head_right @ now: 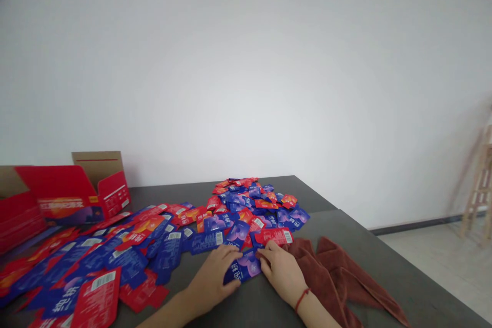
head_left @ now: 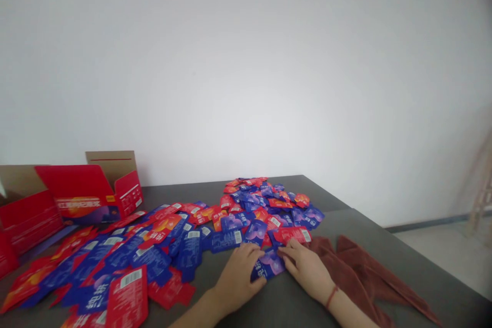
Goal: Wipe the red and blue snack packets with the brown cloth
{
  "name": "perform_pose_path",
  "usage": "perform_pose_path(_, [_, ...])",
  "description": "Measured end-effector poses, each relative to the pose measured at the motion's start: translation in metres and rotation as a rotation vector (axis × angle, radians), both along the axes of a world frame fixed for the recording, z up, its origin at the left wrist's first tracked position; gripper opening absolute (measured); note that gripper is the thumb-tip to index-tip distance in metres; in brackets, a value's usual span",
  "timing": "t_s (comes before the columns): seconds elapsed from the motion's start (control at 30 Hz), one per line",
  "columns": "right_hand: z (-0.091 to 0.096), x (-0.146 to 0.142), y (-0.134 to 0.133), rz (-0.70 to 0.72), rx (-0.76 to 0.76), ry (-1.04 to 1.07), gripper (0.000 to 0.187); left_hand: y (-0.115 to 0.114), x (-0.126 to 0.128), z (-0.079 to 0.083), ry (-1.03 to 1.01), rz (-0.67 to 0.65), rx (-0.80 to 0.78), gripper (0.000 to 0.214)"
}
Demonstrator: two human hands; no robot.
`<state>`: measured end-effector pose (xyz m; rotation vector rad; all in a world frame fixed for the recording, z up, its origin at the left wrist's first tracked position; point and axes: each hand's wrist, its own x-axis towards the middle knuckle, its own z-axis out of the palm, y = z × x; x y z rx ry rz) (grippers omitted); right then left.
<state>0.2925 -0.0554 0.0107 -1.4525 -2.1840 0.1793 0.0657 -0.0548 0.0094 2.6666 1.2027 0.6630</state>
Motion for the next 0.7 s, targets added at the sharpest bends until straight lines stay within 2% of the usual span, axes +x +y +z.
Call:
perform_pose_path(0.1, [0.0,0.004,-0.001,0.028,-0.019,0.083,0.032,-0.001,0.032,0.009,0.214,-0.05,0.025,0.043])
perform_pose_path(0.2, [-0.001,0.011,0.0,0.043,-0.022,0.138,0.033,0.003,0.057,0.019,0.422,-0.025,0.046,0.035])
perform_pose_path(0.27, [-0.002,0.014,0.0,0.052,-0.026,0.161,0.034,0.005,0.063,0.024,0.469,-0.004,0.048,0.032])
perform_pose_path(0.33, [-0.002,0.017,0.0,0.057,-0.036,0.174,0.034,0.006,0.056,0.028,0.48,0.006,0.05,0.031])
perform_pose_path(0.4, [-0.001,0.018,-0.002,0.058,-0.041,0.174,0.034,0.006,0.034,0.031,0.487,0.015,0.055,0.036])
perform_pose_path(0.5, [0.001,0.017,-0.005,0.054,-0.052,0.142,0.033,0.01,-0.019,0.036,0.476,0.095,0.056,0.056])
perform_pose_path(0.6, [0.002,0.014,-0.006,0.055,-0.061,0.103,0.031,0.018,-0.077,0.043,0.488,0.328,0.08,0.059])
perform_pose_path(0.7, [0.0,0.013,-0.005,0.063,-0.064,0.089,0.032,0.024,-0.116,0.047,0.564,0.478,0.12,0.06])
